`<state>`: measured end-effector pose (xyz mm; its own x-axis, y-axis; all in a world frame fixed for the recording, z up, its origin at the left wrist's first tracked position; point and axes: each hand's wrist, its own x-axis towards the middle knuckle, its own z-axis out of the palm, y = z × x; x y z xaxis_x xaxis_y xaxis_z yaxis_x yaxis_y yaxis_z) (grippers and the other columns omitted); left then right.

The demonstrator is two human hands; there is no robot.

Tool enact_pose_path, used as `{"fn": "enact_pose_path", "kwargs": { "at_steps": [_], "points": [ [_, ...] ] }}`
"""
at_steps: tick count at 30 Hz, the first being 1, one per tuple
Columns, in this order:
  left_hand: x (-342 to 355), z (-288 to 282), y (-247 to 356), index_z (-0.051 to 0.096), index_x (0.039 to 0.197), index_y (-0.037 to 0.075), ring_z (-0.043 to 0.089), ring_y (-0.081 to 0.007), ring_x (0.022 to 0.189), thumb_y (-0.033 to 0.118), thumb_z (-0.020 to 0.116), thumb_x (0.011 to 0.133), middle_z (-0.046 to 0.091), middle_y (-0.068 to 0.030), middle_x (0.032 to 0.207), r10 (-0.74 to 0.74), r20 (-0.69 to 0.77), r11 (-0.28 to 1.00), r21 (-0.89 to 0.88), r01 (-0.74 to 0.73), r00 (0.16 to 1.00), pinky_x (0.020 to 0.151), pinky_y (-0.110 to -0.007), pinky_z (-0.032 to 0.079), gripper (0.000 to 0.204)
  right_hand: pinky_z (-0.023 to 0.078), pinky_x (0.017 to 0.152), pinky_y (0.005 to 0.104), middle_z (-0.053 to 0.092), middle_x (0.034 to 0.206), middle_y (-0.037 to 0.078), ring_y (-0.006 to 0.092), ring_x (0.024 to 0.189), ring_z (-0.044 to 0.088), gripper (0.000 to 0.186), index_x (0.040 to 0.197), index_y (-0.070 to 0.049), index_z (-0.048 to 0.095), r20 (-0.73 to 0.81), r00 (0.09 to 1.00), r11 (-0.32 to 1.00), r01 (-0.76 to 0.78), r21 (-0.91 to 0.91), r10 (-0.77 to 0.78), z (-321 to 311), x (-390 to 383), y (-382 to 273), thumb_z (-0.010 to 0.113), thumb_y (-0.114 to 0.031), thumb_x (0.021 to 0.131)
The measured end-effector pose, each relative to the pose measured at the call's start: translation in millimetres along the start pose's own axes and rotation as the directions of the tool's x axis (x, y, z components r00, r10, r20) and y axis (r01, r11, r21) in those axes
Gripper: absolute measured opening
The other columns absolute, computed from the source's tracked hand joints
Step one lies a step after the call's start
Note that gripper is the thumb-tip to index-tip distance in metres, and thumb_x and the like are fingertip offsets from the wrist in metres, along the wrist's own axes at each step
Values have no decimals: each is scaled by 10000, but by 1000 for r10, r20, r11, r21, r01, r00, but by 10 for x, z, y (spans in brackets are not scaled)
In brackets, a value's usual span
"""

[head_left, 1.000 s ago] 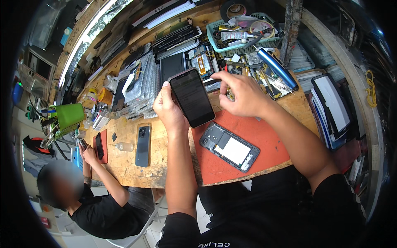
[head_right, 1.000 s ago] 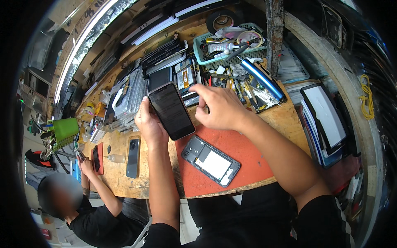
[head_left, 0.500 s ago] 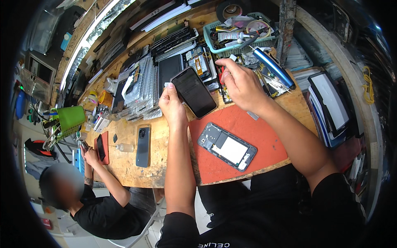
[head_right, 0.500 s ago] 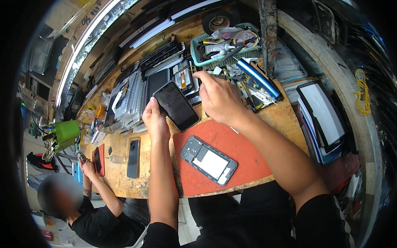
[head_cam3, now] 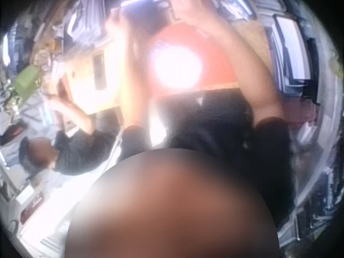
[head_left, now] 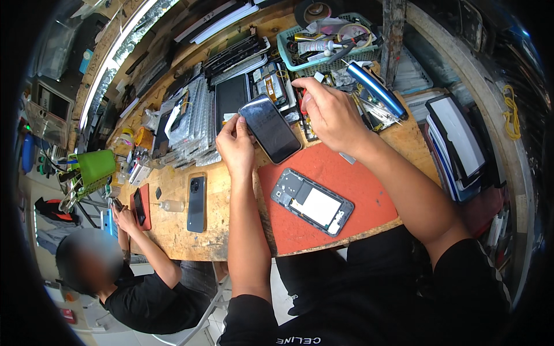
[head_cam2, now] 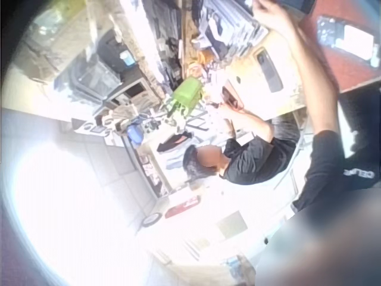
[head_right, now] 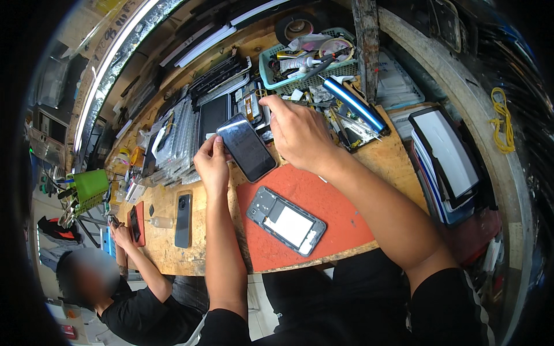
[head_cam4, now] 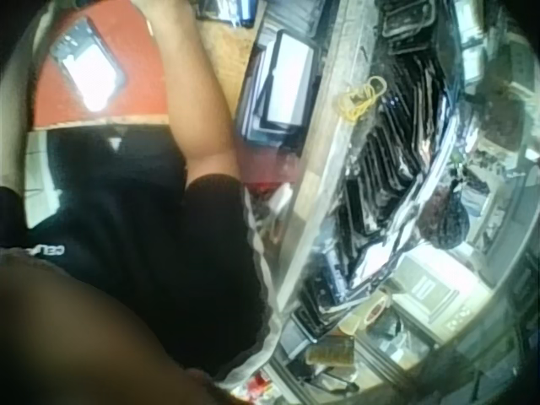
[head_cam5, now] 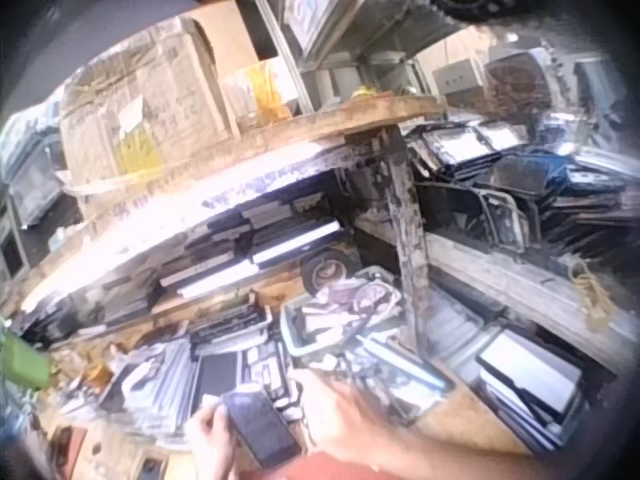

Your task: The person holds a smartphone, then uses a screwdriver to remove screws from a disassembled phone on a red mat. They also handle a phone back cover and continue unscrewing components on the workbench.

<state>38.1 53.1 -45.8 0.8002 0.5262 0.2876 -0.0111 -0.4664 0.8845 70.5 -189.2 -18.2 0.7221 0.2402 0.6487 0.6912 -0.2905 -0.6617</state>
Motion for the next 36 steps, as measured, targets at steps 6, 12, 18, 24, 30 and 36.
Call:
{"fn": "enact_pose_path", "kwargs": {
  "at_steps": [6, 12, 18, 24, 30, 36],
  "points": [
    [3, -43, 2, 750, 1232, -106, 691, -109, 660, 132, 639, 1086, 753, -96, 796, 40, -3, 999, 16, -40, 999, 611, -297, 571, 300, 578, 749, 481, 728, 867, 187, 386, 810, 742, 298, 1307, -12, 621, -25, 998, 998, 61, 7, -60, -1, -22, 24, 518, -18, 1028],
    [14, -87, 29, 785, 1176, -63, 746, -178, 702, 190, 656, 1049, 784, -156, 802, 110, -27, 975, 198, -102, 994, 690, -349, 583, 311, 572, 722, 417, 737, 881, 169, 316, 771, 728, 177, 1139, -9, 718, 154, 986, 971, -98, 217, 65, 37, -40, -479, 639, -40, 984],
    [63, -66, -41, 790, 1165, -50, 791, -252, 788, 174, 652, 1019, 799, -210, 870, 13, -21, 988, 152, -10, 1000, 776, -391, 596, 302, 547, 587, 410, 565, 949, 113, 248, 704, 615, 233, 922, -23, 599, 259, 642, 581, 357, 732, -721, -181, -891, -2410, 665, -247, 926],
    [71, -61, -51, 801, 1154, -34, 794, -287, 833, 188, 673, 1006, 805, -222, 922, 74, -41, 973, 224, -63, 996, 812, -405, 598, 295, 548, 570, 465, 685, 960, 197, 324, 735, 712, 224, 977, -2, 662, 190, 614, 334, 127, 934, -766, -224, -1332, -3082, 572, -207, 963],
    [68, -87, -11, 804, 1131, -29, 793, -303, 867, 206, 692, 988, 803, -220, 935, 95, -83, 968, 241, -72, 992, 833, -413, 594, 297, 555, 563, 453, 704, 891, 163, 310, 746, 718, 236, 857, -14, 685, 192, 519, 428, 384, 818, -833, -2, -1421, -3450, 607, -222, 935],
    [94, -141, -15, 802, 1135, -22, 795, -295, 871, 210, 681, 987, 808, -206, 935, 78, -173, 974, 224, -38, 982, 842, -406, 596, 300, 561, 616, 474, 681, 866, 124, 325, 771, 715, 207, 877, -52, 675, 250, 640, 483, 218, 848, -727, -154, -1394, -3277, 618, -239, 944]
  ]
}}
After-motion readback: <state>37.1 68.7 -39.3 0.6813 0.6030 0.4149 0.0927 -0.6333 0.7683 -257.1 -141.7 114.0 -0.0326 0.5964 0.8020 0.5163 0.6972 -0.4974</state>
